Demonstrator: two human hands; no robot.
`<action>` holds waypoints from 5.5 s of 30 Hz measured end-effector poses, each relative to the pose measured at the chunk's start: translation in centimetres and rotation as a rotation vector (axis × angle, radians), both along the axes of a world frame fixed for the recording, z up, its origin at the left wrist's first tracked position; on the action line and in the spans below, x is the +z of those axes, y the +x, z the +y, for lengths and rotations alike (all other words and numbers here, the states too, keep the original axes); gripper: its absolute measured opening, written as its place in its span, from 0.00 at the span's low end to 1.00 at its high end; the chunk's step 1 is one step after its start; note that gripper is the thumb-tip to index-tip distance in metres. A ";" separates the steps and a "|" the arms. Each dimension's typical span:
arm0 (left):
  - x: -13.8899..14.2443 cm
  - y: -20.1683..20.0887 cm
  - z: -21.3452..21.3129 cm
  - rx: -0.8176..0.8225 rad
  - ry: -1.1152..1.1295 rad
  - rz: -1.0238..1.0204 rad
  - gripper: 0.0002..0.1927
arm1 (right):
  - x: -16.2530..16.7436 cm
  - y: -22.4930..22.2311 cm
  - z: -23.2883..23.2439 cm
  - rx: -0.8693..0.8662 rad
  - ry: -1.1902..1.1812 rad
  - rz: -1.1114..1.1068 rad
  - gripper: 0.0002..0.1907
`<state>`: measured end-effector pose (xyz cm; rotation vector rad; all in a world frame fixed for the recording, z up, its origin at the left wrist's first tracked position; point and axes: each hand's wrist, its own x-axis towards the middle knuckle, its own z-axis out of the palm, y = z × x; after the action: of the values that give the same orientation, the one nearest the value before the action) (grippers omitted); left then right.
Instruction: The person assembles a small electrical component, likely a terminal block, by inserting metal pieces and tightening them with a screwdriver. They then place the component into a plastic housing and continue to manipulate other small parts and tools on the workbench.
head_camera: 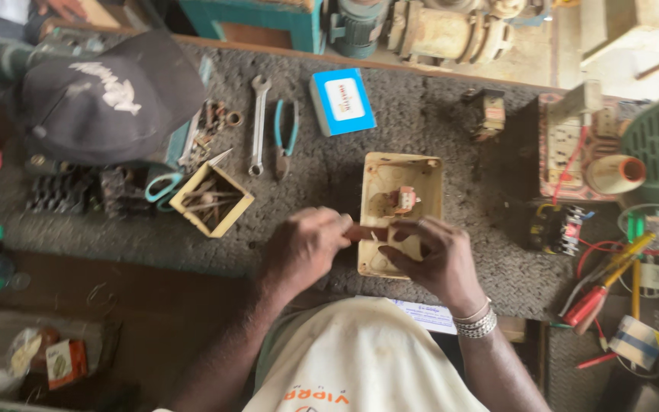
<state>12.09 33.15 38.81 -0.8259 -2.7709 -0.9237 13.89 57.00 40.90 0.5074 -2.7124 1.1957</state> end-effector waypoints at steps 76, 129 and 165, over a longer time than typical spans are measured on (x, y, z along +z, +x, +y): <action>-10.1 -3.9 3.1 0.489 1.085 0.130 0.17 | -9.4 2.0 -3.3 0.003 -0.669 -0.517 0.02; -7.1 -1.9 4.4 0.421 1.028 0.053 0.18 | -5.0 2.7 -2.7 -0.156 -0.366 0.043 0.26; -6.3 -6.6 0.3 0.530 1.029 0.214 0.17 | -5.9 -2.0 -6.4 0.156 -0.143 0.170 0.12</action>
<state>5.48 33.44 32.52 -0.0074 -1.7494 -1.6997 11.85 50.58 35.04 0.7745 -2.4627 1.3062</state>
